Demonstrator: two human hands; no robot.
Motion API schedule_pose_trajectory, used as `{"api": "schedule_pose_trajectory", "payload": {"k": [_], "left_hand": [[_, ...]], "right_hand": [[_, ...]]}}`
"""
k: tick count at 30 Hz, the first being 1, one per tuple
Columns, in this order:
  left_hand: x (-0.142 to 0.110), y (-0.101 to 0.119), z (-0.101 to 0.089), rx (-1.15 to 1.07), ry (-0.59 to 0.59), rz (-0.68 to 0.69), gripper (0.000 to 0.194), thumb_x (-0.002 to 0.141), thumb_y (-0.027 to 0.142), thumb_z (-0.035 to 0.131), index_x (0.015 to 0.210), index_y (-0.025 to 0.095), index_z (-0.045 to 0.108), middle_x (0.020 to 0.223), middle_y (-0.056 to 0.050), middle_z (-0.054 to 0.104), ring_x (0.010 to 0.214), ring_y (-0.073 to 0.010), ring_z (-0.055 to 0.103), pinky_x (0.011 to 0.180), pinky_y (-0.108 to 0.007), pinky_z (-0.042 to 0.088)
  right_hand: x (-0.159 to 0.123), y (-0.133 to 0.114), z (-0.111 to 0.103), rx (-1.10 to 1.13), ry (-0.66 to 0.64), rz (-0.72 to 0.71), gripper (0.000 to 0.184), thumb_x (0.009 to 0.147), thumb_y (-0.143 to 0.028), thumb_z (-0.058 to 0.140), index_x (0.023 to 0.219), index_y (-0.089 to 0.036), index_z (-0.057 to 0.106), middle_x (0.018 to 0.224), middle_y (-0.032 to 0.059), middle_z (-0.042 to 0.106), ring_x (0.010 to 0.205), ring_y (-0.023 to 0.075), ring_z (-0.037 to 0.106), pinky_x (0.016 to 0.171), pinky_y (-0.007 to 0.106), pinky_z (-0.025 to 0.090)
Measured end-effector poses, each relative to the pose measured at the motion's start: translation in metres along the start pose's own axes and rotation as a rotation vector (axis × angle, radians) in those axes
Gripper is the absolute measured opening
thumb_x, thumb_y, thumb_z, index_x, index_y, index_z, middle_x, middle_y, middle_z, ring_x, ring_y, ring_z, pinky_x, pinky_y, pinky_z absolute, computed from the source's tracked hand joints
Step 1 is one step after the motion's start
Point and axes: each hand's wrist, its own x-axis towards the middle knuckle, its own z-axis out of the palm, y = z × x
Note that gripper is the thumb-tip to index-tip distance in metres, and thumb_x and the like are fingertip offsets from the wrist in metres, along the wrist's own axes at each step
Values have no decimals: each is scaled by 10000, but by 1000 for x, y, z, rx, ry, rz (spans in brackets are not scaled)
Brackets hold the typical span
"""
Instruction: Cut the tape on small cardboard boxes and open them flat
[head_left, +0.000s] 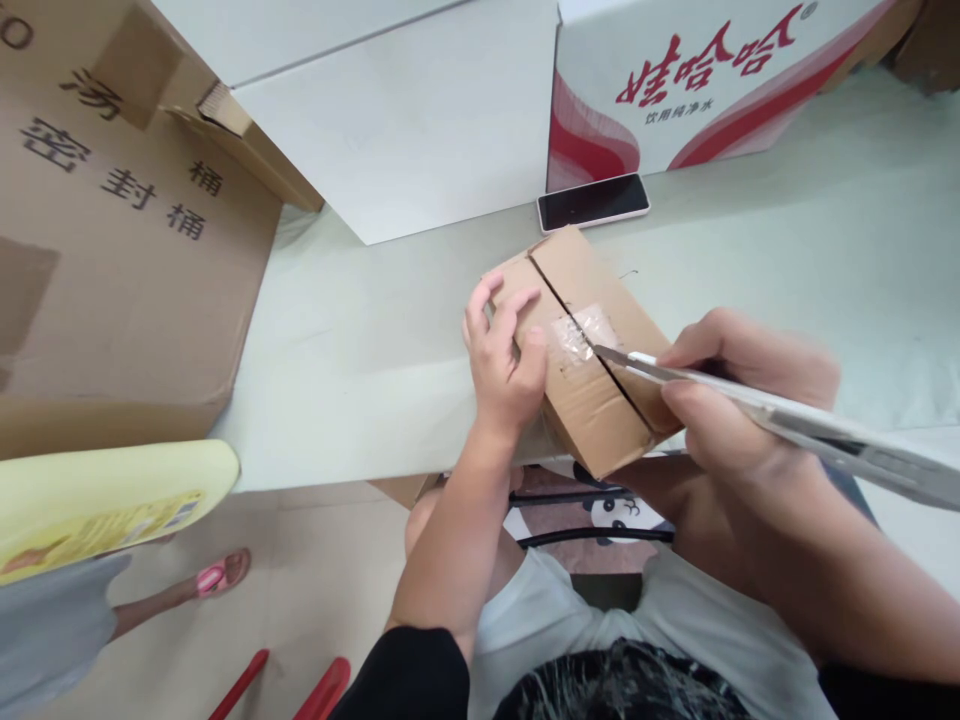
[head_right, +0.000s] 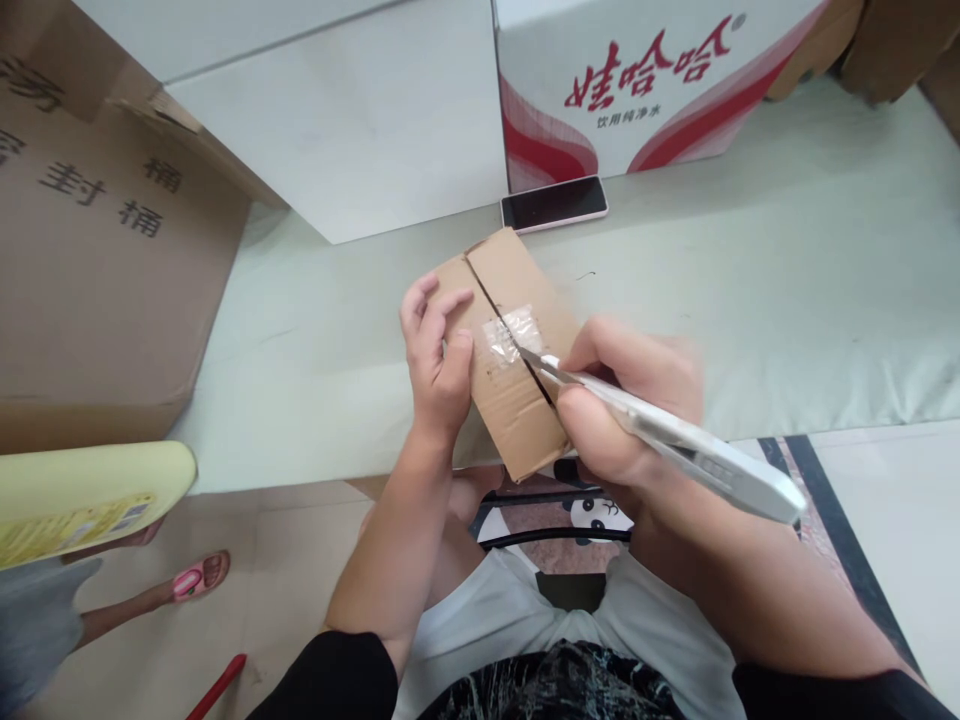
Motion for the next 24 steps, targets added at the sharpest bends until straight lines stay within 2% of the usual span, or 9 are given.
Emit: {"api": "schedule_pose_trajectory", "payload": {"k": [3,9,15,20,24], "left_hand": [[0,0,-1,-15,3,-3,453,1051,536,383,1273,239,642,1483,-149,504,1446,-302,483,1221,-501,387],[1,-2,-1,-21,2,5,499,1049,584,365,1269,236,647,1489,-147,497,1435,-309,488,1231,-507,377],[2,-3,-1,-23,17,-1,537,1035,645,368,1261,241,640,1461,-151,511,1417,-308,511,1209,-507,416],[3,-3,-5,-30,-12,-10,544,1024,666,389,1278,239,611,1462,-163,515,1418,-311,515,1201,-507,426],[4,-3,-7,-37,-39,-11,528,1023,654,404,1295,245,598,1478,-160,499,1434,-323,502,1213,-521,411]], "right_hand": [[0,6,1,33,99,-114,61,712,-204,607,686,-256,591,511,-47,465,456,132,391,430,300,263],[0,6,8,8,157,-72,57,764,-225,618,727,-248,582,582,-34,502,478,125,402,440,299,273],[0,-1,7,-35,83,-82,43,784,-243,627,772,-242,585,591,-46,512,492,112,414,452,279,311],[0,-3,5,-97,46,-37,66,801,-254,623,778,-254,562,578,-35,516,497,127,436,461,290,337],[2,1,5,-105,17,-108,75,805,-293,628,785,-257,566,551,-45,517,454,116,425,423,278,314]]}}
